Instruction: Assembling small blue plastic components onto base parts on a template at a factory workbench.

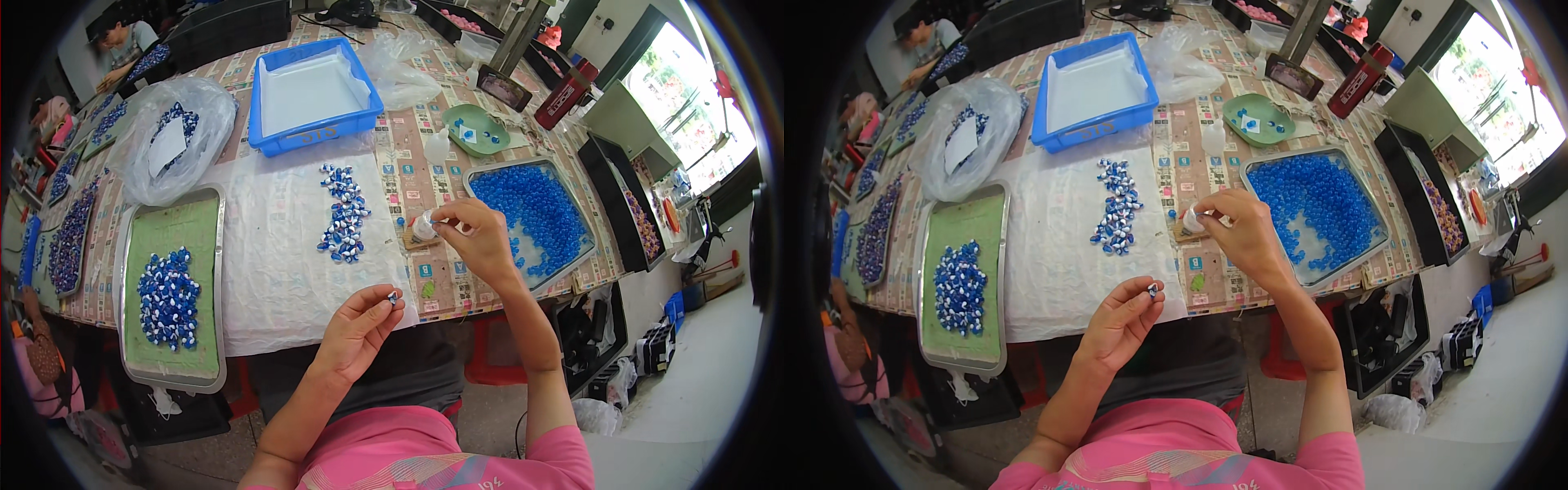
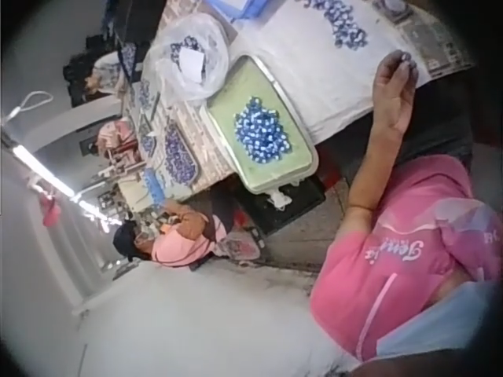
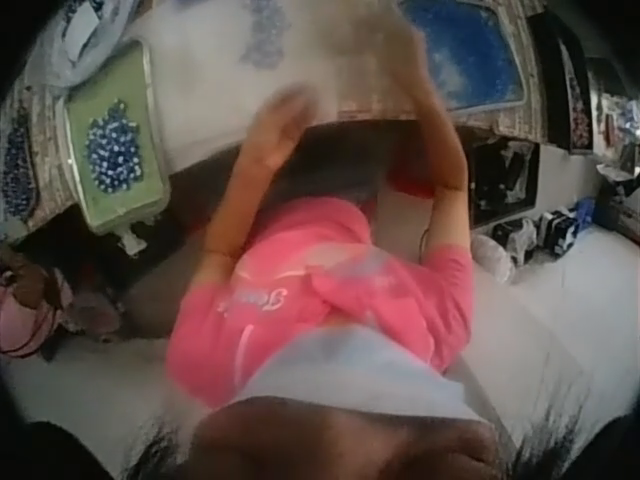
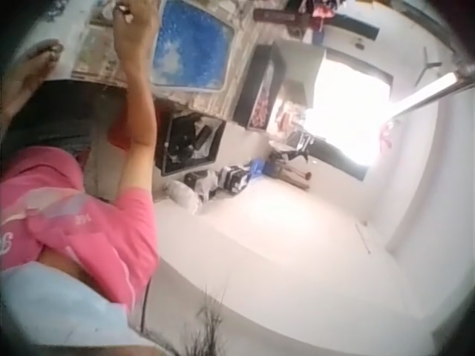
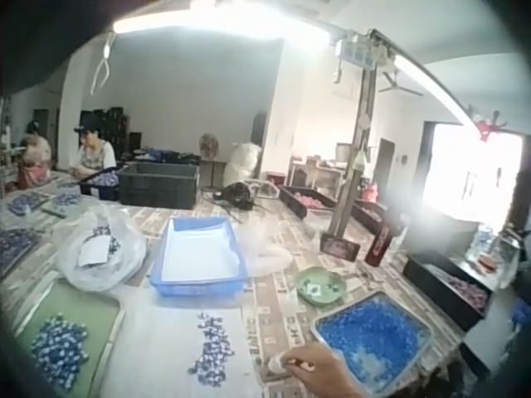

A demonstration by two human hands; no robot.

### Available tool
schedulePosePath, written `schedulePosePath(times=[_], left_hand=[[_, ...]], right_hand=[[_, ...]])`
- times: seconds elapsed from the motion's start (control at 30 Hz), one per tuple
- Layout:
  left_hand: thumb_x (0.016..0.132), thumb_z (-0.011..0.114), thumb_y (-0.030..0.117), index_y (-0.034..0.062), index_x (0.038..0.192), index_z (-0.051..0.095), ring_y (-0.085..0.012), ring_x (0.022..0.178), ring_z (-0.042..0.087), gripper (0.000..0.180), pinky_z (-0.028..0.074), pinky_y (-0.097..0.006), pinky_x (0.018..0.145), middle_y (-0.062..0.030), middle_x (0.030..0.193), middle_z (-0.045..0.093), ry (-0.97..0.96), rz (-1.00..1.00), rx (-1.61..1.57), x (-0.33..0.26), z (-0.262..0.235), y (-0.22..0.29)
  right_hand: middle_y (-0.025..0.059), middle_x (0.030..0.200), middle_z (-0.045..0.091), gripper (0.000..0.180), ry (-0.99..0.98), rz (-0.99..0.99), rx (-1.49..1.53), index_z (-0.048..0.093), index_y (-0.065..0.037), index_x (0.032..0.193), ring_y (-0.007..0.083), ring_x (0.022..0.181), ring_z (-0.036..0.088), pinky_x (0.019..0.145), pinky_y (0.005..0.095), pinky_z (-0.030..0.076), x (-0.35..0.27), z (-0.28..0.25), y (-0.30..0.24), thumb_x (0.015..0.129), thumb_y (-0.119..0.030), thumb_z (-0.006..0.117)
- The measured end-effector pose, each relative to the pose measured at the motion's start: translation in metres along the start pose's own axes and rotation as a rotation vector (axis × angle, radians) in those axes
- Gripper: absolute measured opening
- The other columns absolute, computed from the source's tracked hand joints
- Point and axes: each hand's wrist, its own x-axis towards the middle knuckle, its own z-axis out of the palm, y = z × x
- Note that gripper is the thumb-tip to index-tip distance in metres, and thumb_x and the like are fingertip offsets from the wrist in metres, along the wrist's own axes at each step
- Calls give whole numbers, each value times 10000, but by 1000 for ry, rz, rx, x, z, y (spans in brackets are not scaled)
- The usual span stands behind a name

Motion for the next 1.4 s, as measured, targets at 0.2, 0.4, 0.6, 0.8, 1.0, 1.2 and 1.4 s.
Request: schedulePosePath(times=[0.2,0.4,0.6,0.8,1.0,1.2,1.4], left_hand=[[955,607,7,-2,1214,593,-168,1018,669,259,568,-281,917,-101,1136,664,-45,-17,-4,13,-5,-9],[949,620,9,7,1196,600,-156,999,673,247,570,-273,908,-90,1129,666,-42,8,58,21,-3,-24],[939,636,11,16,1180,616,-149,989,673,242,568,-277,893,-88,1094,682,-54,28,111,21,1,-31],[908,678,8,-13,1129,648,-162,954,679,223,568,-282,872,-108,1076,693,-20,224,299,17,2,-35],[887,703,2,-22,1080,674,-174,897,692,196,590,-284,809,-125,1024,703,13,177,295,16,3,-36],[902,686,13,-17,1077,649,-161,848,682,182,578,-282,778,-105,974,696,78,210,378,8,22,-36],[870,655,-30,-13,1046,666,-108,812,612,177,508,-234,744,-50,954,667,501,888,999,-24,0,41]], right_hand=[[53,906,726,182,-97,36,264,737,-45,923,143,781,654,654,263,502,-45,0,-32,752,8,765],[50,908,733,183,-124,30,362,738,-40,922,152,800,658,663,263,512,-68,5,-27,749,12,773],[50,898,732,169,-152,48,369,735,-37,906,149,796,652,662,262,511,-72,5,-19,749,10,774],[53,890,727,160,-205,113,474,730,-31,887,134,794,644,666,250,500,-74,8,-17,743,20,778],[49,892,726,138,-249,178,513,735,-29,890,133,822,654,689,249,493,-77,3,-16,764,14,771],[72,986,714,193,-303,74,630,743,-45,995,183,914,674,769,299,530,-79,-10,-8,804,-23,771],[94,994,712,215,90,44,135,736,-44,991,216,940,672,763,305,532,-87,-69,53,790,30,717]])
